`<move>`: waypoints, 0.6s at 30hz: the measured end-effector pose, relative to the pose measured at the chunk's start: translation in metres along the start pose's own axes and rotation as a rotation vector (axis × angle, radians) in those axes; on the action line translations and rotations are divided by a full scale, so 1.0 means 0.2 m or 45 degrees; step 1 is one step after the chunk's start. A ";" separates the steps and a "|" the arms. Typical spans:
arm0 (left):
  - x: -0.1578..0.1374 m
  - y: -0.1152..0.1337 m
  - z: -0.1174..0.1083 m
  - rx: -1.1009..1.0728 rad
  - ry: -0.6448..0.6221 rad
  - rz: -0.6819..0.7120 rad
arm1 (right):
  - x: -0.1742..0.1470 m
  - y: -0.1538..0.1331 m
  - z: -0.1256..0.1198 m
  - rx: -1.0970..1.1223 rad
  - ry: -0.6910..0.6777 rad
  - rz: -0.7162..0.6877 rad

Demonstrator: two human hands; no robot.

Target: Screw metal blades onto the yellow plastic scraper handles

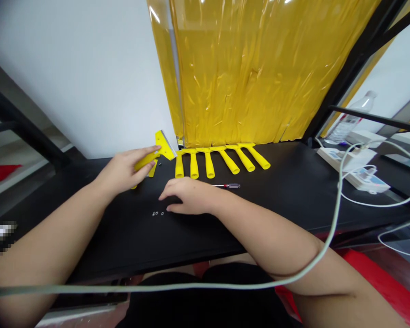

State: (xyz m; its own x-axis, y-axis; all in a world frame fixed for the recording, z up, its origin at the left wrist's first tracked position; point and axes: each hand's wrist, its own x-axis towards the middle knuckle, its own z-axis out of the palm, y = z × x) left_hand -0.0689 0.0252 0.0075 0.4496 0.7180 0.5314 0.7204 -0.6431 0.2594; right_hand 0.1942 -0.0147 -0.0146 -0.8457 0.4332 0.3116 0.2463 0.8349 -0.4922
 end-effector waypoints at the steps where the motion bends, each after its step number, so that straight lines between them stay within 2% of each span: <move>1: 0.00 0.01 0.02 -0.009 -0.017 0.021 | 0.01 -0.01 0.03 -0.019 -0.033 -0.073; 6: -0.01 0.03 0.07 0.019 -0.082 0.111 | 0.08 -0.04 0.13 -0.234 -0.150 -0.299; 10: -0.01 0.03 0.08 0.095 -0.136 0.145 | 0.10 -0.03 0.13 -0.403 -0.236 -0.363; 14: -0.01 0.04 0.09 0.123 -0.172 0.171 | 0.08 -0.03 0.11 -0.452 -0.284 -0.302; 18: -0.01 0.04 0.09 0.128 -0.197 0.201 | 0.04 0.00 0.04 -0.409 -0.268 -0.055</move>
State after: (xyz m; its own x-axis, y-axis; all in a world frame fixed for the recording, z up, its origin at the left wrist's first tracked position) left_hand -0.0544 0.0230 -0.0062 0.6305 0.6480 0.4273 0.6806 -0.7262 0.0970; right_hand 0.1847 -0.0141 -0.0187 -0.9290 0.3438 0.1368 0.3156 0.9292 -0.1921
